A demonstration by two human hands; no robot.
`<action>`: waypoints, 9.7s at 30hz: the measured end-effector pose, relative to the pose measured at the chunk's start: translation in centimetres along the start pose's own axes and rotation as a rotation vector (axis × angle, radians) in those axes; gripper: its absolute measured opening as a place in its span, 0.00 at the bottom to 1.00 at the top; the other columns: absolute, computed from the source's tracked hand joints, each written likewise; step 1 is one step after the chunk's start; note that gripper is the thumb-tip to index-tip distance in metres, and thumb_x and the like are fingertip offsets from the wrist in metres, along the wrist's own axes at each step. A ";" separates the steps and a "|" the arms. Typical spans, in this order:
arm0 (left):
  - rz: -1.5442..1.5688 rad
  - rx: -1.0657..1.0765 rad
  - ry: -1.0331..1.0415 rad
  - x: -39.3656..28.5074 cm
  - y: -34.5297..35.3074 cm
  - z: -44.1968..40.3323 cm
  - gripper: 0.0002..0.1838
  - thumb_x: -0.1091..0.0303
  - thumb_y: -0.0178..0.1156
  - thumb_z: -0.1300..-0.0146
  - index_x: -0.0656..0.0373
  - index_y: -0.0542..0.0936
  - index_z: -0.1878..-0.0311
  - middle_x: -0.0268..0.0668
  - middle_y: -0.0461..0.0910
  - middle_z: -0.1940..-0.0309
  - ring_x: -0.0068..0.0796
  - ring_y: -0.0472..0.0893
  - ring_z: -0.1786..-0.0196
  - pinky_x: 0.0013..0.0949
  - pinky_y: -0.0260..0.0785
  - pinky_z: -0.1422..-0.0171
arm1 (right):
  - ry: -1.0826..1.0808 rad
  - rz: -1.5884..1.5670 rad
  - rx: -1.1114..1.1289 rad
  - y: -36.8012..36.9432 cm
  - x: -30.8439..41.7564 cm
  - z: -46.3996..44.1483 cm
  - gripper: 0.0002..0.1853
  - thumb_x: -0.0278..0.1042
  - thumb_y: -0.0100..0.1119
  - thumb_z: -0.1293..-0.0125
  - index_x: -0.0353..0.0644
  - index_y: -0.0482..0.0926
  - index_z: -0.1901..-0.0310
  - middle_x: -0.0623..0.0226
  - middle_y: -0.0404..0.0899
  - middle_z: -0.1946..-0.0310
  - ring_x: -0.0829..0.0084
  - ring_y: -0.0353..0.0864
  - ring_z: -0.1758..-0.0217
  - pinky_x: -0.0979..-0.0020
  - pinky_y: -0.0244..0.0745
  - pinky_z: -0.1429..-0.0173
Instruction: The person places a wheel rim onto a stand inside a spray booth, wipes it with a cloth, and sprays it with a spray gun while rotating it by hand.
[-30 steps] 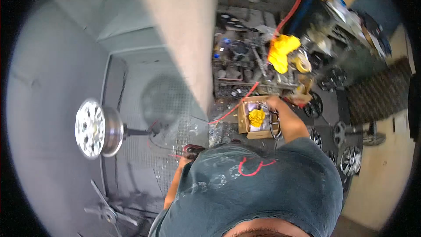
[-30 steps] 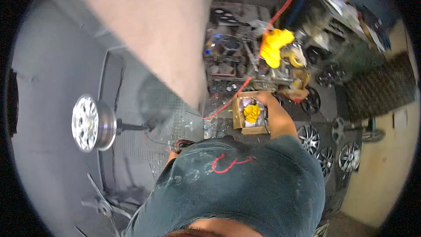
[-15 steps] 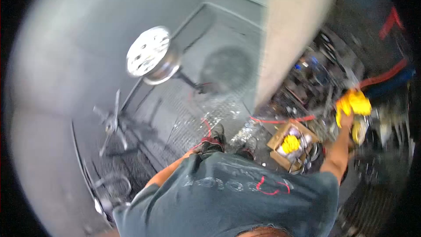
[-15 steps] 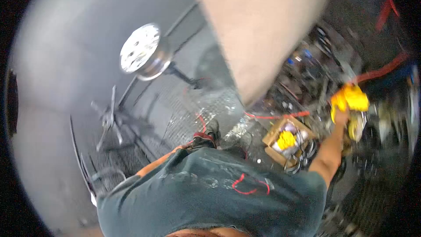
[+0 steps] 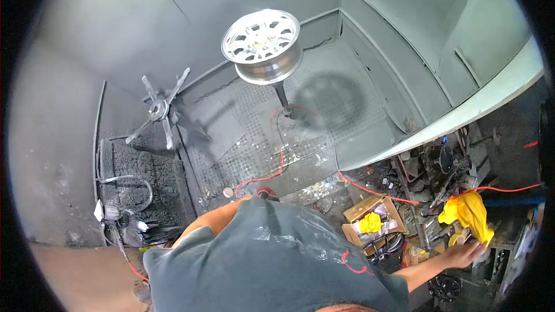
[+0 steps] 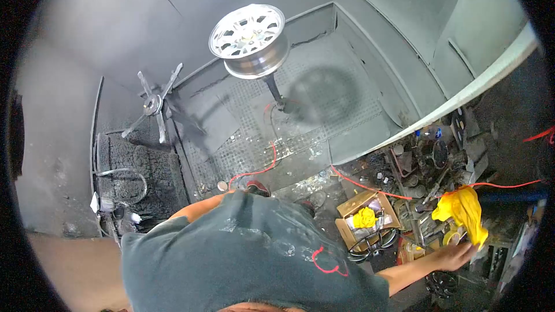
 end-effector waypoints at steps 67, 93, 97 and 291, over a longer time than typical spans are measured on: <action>0.673 -1.069 -0.143 9.5 -63.0 -0.7 0.30 0.71 0.52 0.39 0.66 0.68 0.31 0.56 0.76 0.39 0.47 0.74 0.32 0.39 0.64 0.29 | 1.932 -0.921 1.004 63.9 40.7 52.3 0.18 0.38 0.46 0.26 0.35 0.75 0.43 0.56 0.80 0.54 0.60 0.84 0.53 0.57 0.83 0.51; 0.601 -0.829 0.039 12.4 -69.5 -6.1 0.24 0.69 0.58 0.40 0.62 0.76 0.38 0.49 0.83 0.51 0.39 0.83 0.47 0.36 0.72 0.42 | 1.842 -0.807 1.182 67.7 35.9 50.2 0.20 0.41 0.51 0.26 0.34 0.74 0.41 0.55 0.81 0.52 0.61 0.84 0.56 0.60 0.84 0.54; 0.834 -1.055 -0.078 9.9 -56.0 -1.3 0.24 0.72 0.54 0.37 0.67 0.73 0.37 0.47 0.80 0.46 0.32 0.79 0.43 0.33 0.68 0.36 | 1.936 -0.772 1.182 62.9 34.1 52.7 0.22 0.43 0.48 0.25 0.35 0.73 0.40 0.54 0.81 0.53 0.60 0.85 0.56 0.60 0.84 0.55; 1.480 -1.165 0.370 11.8 -61.0 -2.1 0.20 0.59 0.56 0.28 0.64 0.75 0.41 0.38 0.79 0.55 0.25 0.76 0.55 0.28 0.67 0.46 | -0.044 -0.004 2.479 59.6 52.6 18.6 0.19 0.23 0.57 0.49 0.32 0.81 0.53 0.58 0.86 0.62 0.69 0.85 0.59 0.66 0.77 0.50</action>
Point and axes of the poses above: each hand's wrist, its own z-axis away from the middle knuckle, its own y-axis out of the palm, x = y × z, the point moved 5 cm from there along -z, towards the middle knuckle
